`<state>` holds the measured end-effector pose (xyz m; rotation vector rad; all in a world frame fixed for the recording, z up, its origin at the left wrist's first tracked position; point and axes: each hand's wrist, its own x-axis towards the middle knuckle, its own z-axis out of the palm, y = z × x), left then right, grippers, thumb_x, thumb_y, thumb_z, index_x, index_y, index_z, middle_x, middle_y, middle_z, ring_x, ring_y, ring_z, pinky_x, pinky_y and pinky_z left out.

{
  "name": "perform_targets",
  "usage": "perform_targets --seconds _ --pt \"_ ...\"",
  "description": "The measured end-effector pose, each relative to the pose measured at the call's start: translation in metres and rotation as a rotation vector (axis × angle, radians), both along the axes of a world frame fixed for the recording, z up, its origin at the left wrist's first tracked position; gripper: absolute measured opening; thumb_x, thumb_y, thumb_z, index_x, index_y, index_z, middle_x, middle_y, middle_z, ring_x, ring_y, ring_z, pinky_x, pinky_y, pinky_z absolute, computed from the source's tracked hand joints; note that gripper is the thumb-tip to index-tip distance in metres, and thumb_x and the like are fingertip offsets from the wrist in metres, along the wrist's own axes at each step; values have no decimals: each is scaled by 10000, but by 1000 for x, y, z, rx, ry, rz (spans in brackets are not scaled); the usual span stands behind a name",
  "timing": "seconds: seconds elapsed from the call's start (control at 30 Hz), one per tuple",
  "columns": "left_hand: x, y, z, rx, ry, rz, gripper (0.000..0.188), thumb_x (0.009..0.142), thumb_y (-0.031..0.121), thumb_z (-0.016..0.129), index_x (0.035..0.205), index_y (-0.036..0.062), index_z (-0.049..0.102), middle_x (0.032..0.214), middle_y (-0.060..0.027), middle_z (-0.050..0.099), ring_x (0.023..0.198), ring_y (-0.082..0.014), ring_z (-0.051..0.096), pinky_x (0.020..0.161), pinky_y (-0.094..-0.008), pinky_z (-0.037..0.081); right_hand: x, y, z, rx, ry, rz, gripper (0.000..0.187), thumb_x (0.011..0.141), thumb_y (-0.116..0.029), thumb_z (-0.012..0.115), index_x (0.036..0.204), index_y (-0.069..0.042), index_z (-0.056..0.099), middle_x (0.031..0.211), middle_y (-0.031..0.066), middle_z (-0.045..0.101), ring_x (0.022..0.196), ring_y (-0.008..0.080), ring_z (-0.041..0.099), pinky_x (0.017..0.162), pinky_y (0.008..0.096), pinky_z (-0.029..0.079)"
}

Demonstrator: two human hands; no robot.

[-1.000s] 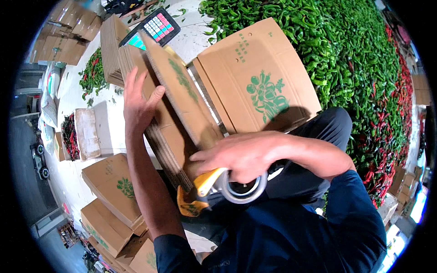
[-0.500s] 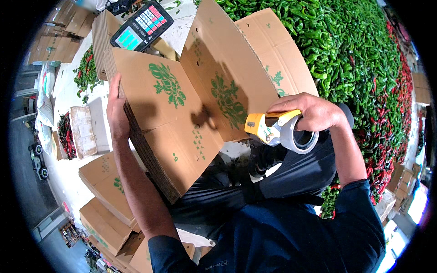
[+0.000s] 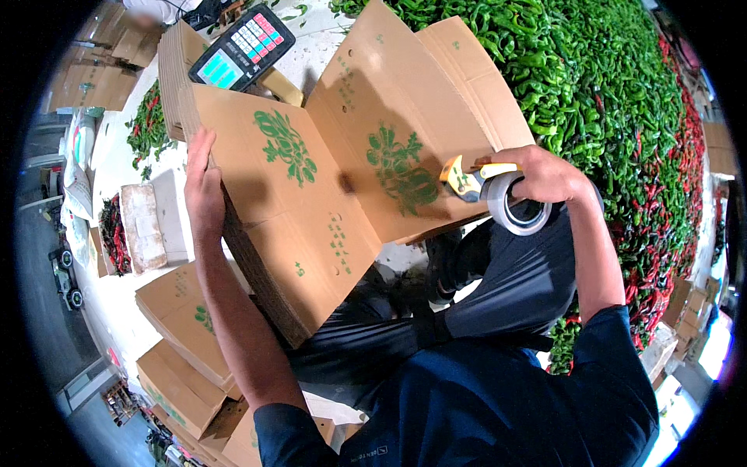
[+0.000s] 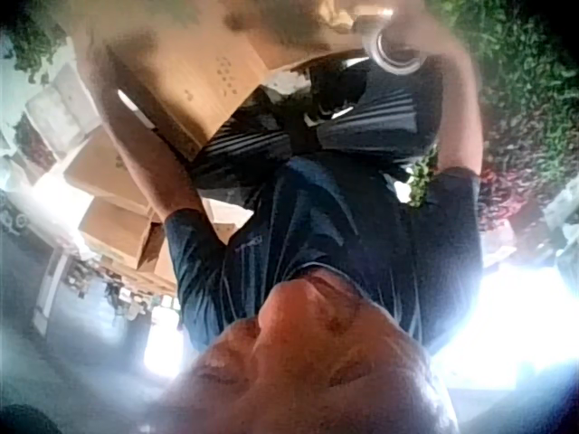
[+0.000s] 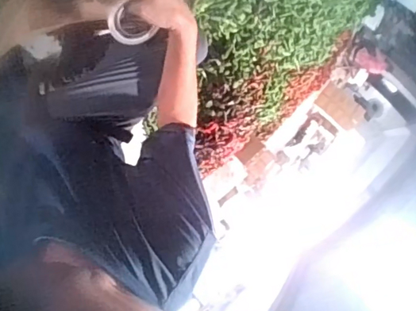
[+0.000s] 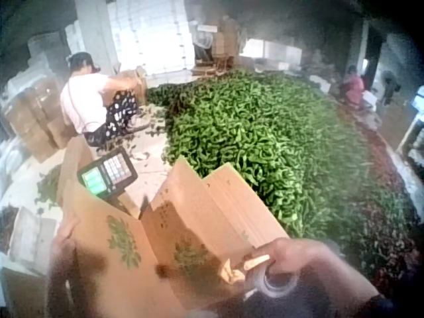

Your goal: The person assembles flat cardboard sheets into boxes by folding and taping the seams with a handheld tape dispenser. The person then fills one box with green peppers from a nearby pile and seals it.

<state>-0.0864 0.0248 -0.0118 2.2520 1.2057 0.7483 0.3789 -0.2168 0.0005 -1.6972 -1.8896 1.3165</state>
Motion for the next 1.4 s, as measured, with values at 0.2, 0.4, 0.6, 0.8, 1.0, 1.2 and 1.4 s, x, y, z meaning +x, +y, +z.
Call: perform_targets --seconds 0.2,0.4,0.6,0.8,1.0,1.2,1.4 --pt "3 -2 1 51 15 -13 570 844 8 367 1392 -2 523 1542 -222 388 1472 -345 302 1223 -411 193 -9 10 -21 137 -201 -252 559 718 -50 639 1276 -29 613 1029 219 705 935 336 690 866 399 529" --pt "4 -1 0 57 29 -11 561 852 47 384 1394 -6 518 1537 -233 392 1473 -354 300 1221 -421 189 -108 63 -74 -306 82 -515 471 747 -133 689 1195 -1 626 857 180 682 786 235 670 698 380 534" --pt "3 -8 6 78 75 55 510 920 142 462 1409 4 499 1523 -233 414 1462 -366 322 1215 -437 203 -191 147 -144 -116 288 -562 643 762 -55 642 1398 -113 569 952 173 712 843 245 681 769 361 528" --pt "14 -16 12 112 90 68 558 864 -20 521 1418 49 501 1502 -190 458 1440 -343 370 1198 -432 254 -206 213 -146 76 134 -558 530 780 -61 577 1305 -113 624 1035 258 698 990 391 687 871 440 539" --pt "21 -14 11 155 96 44 558 852 -53 530 1397 69 516 1471 -199 487 1409 -343 421 1167 -411 314 -224 224 -151 17 64 -198 529 805 -94 560 1331 -57 589 1095 234 695 1045 373 670 882 433 533" --pt "16 -16 5 152 60 103 575 826 -74 512 1385 59 523 1469 -206 490 1411 -336 422 1172 -395 313 -209 136 -118 -147 95 72 545 772 13 563 1314 -48 565 918 243 702 818 357 699 688 427 545" --pt "24 -12 9 132 108 144 550 827 -21 452 1372 -5 521 1480 -227 469 1424 -332 401 1190 -379 288 -198 18 -99 -247 15 245 736 743 36 563 1454 -119 454 1144 259 649 983 422 650 817 479 523"
